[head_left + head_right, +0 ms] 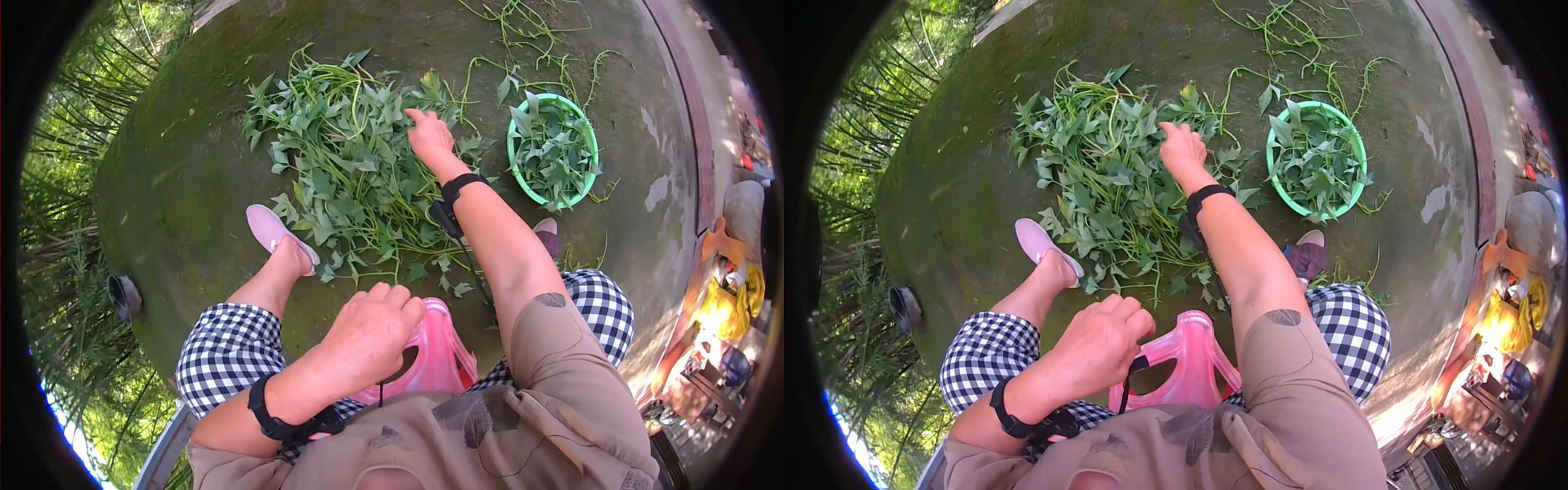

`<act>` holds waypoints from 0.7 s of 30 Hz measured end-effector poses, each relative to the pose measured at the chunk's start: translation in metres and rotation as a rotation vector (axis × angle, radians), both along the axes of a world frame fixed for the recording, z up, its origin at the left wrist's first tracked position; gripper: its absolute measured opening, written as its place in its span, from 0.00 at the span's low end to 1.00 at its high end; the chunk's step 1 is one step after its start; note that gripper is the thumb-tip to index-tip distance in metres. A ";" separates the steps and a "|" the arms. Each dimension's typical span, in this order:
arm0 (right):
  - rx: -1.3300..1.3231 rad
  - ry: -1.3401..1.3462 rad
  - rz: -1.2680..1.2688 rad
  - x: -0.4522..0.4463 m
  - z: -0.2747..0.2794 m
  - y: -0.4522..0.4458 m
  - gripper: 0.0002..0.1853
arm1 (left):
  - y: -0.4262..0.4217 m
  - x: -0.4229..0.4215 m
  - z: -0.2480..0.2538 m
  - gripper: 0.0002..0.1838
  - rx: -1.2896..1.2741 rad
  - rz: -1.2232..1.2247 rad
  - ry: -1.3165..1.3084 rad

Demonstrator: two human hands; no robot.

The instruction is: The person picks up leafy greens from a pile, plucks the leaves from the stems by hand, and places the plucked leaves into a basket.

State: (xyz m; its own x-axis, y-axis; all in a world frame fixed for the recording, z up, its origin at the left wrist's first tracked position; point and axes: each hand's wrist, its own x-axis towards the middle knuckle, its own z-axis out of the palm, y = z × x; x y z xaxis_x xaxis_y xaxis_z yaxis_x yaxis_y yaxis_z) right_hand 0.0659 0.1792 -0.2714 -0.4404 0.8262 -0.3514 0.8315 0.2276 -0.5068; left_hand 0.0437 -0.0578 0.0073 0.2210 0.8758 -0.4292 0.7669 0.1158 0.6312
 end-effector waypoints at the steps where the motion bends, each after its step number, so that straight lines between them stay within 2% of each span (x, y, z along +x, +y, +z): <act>1: 0.005 -0.042 0.024 -0.010 -0.003 0.000 0.23 | 0.002 -0.002 0.002 0.12 0.012 0.017 -0.010; 2: 0.029 -0.057 0.072 -0.018 -0.006 -0.001 0.21 | 0.003 -0.004 0.003 0.15 -0.009 0.004 0.033; 5: 0.164 0.024 0.027 -0.023 -0.014 -0.008 0.19 | 0.000 -0.008 0.003 0.16 -0.028 0.017 0.094; 6: 0.279 0.146 -0.093 -0.020 -0.016 -0.012 0.12 | -0.001 -0.008 0.004 0.18 -0.023 0.019 0.101; 9: 0.058 0.211 -0.328 -0.002 -0.005 -0.027 0.11 | 0.002 -0.006 0.012 0.17 0.017 0.018 0.098; 10: -0.016 0.225 -0.331 0.007 0.000 -0.037 0.16 | 0.001 -0.005 0.013 0.17 0.018 -0.002 0.097; 13: -0.122 0.017 -0.052 0.028 0.023 -0.077 0.16 | -0.009 0.003 0.016 0.15 0.044 -0.058 0.096; 14: -0.025 -0.005 -0.021 0.032 0.022 -0.093 0.15 | -0.013 0.007 0.015 0.15 0.069 -0.071 0.102; 16: 0.117 -0.074 0.032 0.048 -0.016 -0.123 0.14 | -0.022 0.015 0.015 0.14 0.084 -0.101 0.098; 18: -0.241 -0.023 -0.023 0.071 -0.028 -0.127 0.14 | -0.028 0.020 0.015 0.13 0.067 -0.138 0.075; 19: -0.416 0.001 -0.049 0.074 -0.015 -0.127 0.14 | -0.031 0.019 0.013 0.13 0.068 -0.143 0.067; 20: -0.324 -0.010 0.021 0.075 -0.001 -0.126 0.15 | -0.032 0.017 0.009 0.13 0.072 -0.147 0.061; 21: -0.355 0.066 0.019 0.073 0.009 -0.121 0.14 | -0.031 0.013 0.009 0.13 0.079 -0.151 0.057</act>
State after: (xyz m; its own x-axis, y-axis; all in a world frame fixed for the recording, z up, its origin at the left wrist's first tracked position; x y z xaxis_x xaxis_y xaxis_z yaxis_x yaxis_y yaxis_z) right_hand 0.1384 0.0585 -0.2620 -0.4858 0.6492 -0.5853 0.7917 0.0431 -0.6093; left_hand 0.0563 -0.0885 0.0160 0.3298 0.8660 -0.3758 0.8064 -0.0514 0.5892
